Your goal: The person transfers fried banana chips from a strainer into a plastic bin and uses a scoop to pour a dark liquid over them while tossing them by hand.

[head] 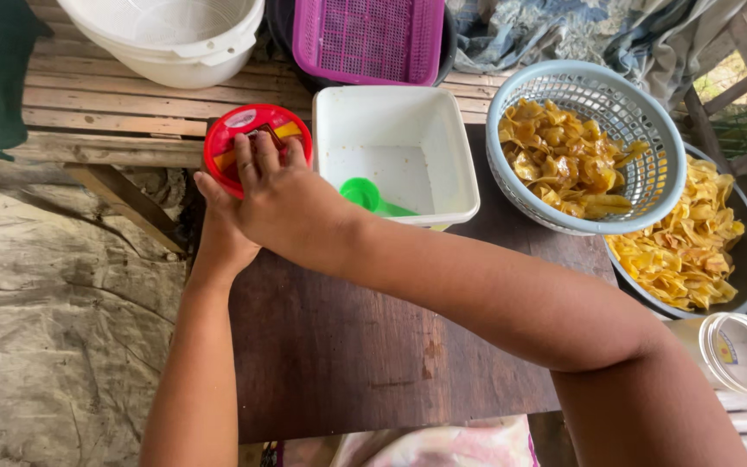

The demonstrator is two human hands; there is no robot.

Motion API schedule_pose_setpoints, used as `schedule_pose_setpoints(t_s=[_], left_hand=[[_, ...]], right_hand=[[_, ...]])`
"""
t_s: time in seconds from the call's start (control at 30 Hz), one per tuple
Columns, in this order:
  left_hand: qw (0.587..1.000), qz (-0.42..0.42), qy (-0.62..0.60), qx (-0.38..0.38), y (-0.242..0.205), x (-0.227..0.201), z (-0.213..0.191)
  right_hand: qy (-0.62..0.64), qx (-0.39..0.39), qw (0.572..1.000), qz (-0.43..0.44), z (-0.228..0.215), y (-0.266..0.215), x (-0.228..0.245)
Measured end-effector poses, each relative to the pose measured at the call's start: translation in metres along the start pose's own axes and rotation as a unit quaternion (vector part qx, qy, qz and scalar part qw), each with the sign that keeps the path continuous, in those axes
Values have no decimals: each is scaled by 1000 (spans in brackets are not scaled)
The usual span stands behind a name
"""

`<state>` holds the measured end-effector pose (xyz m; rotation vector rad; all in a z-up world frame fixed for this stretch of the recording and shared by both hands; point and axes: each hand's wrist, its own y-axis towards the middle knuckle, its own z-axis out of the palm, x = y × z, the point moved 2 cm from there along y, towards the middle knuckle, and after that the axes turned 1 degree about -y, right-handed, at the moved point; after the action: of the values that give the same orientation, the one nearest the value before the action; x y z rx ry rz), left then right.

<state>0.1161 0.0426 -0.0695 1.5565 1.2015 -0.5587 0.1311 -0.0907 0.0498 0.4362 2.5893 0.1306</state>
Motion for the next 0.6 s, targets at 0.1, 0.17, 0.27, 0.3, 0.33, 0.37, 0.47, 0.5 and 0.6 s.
schedule_pose_setpoints(t_s=[0.1, 0.17, 0.27, 0.3, 0.33, 0.37, 0.47, 0.5, 0.6], left_hand=[[913, 169, 370, 3, 5, -2, 6], [883, 192, 428, 2, 8, -4, 8], [962, 100, 254, 12, 5, -6, 4], [988, 48, 146, 17, 4, -5, 3], [997, 34, 62, -12, 2, -6, 4], [999, 20, -22, -41, 0, -7, 6], [994, 2, -90, -59, -4, -2, 7], [995, 1, -81, -53, -4, 2, 5], [996, 10, -63, -66, -7, 10, 11]], right_hand=[[-66, -9, 998, 15, 1, -2, 10], [-84, -27, 996, 25, -1, -2, 13], [-82, -37, 996, 20, -4, 0, 8], [-72, -42, 996, 21, -6, 2, 5], [-63, -46, 997, 23, -8, 3, 0], [-54, -51, 997, 25, -10, 4, -7], [147, -45, 985, 78, -9, 8, -45], [224, -41, 968, 105, -5, 9, -61], [344, -144, 898, 232, 15, -4, -107]])
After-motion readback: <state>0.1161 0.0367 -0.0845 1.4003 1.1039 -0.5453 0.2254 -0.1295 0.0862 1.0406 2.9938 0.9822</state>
